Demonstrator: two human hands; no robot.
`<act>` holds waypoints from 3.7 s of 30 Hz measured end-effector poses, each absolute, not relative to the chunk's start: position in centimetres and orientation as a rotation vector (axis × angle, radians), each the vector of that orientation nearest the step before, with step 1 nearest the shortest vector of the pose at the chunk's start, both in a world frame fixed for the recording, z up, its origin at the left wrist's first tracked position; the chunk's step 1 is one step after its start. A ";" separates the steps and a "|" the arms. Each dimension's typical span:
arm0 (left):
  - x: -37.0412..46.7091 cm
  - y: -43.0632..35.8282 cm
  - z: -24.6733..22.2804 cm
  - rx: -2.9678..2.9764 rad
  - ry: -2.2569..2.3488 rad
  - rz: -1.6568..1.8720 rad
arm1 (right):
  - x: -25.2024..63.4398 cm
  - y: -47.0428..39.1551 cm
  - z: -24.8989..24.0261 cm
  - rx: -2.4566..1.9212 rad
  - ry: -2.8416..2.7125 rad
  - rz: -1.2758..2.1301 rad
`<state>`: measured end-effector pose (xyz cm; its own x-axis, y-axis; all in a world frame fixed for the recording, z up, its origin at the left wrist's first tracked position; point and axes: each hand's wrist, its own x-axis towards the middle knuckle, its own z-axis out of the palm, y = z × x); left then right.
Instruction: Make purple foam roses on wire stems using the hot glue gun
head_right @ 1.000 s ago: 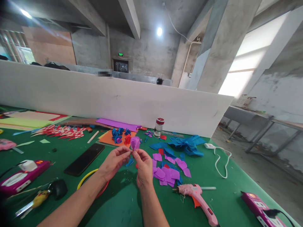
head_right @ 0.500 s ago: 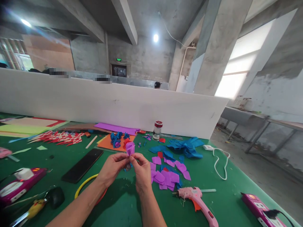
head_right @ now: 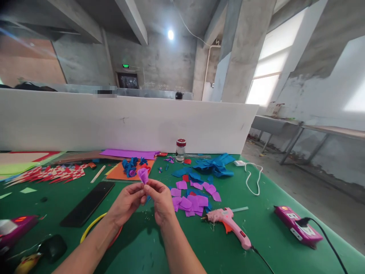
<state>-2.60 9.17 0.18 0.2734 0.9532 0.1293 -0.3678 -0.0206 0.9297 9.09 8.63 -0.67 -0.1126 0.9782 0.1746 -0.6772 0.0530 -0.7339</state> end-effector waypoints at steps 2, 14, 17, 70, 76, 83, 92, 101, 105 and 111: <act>-2.6 9.2 0.1 1.119 0.692 1.185 | 9.1 8.6 -0.6 -0.471 -0.798 1.531; -2.6 9.8 -0.6 1.130 0.718 1.231 | 8.8 8.5 -0.6 -0.576 -0.804 1.355; -2.5 9.8 -0.6 1.121 0.720 1.237 | 8.8 8.4 -0.6 -0.648 -0.839 1.275; -2.6 8.7 0.1 1.540 0.846 1.526 | 10.3 8.6 -1.7 -0.657 -1.358 0.388; -2.2 8.6 0.3 1.405 0.868 1.467 | 10.1 9.3 -2.6 -0.676 -1.326 0.436; -1.9 8.6 0.3 1.288 0.870 1.426 | 9.6 10.1 -3.3 -0.710 -1.252 0.553; -2.0 9.6 -1.1 1.115 0.793 1.411 | 9.4 9.4 -2.4 -0.815 -1.288 0.618; -2.5 9.9 -0.8 1.216 0.843 1.325 | 9.8 9.9 -2.4 -0.813 -1.210 0.642; -3.6 10.3 -0.2 1.252 0.927 1.423 | 10.1 9.6 -2.0 -0.896 -1.212 0.648; -3.8 10.5 -0.1 1.212 0.839 1.417 | 9.8 9.1 -1.6 -0.940 -1.242 0.781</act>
<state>-3.85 10.51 -0.14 0.0553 0.9708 0.2334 -0.2623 -0.2114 0.9416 9.76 9.06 -1.56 0.1700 0.8917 0.4195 0.0084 0.4243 -0.9055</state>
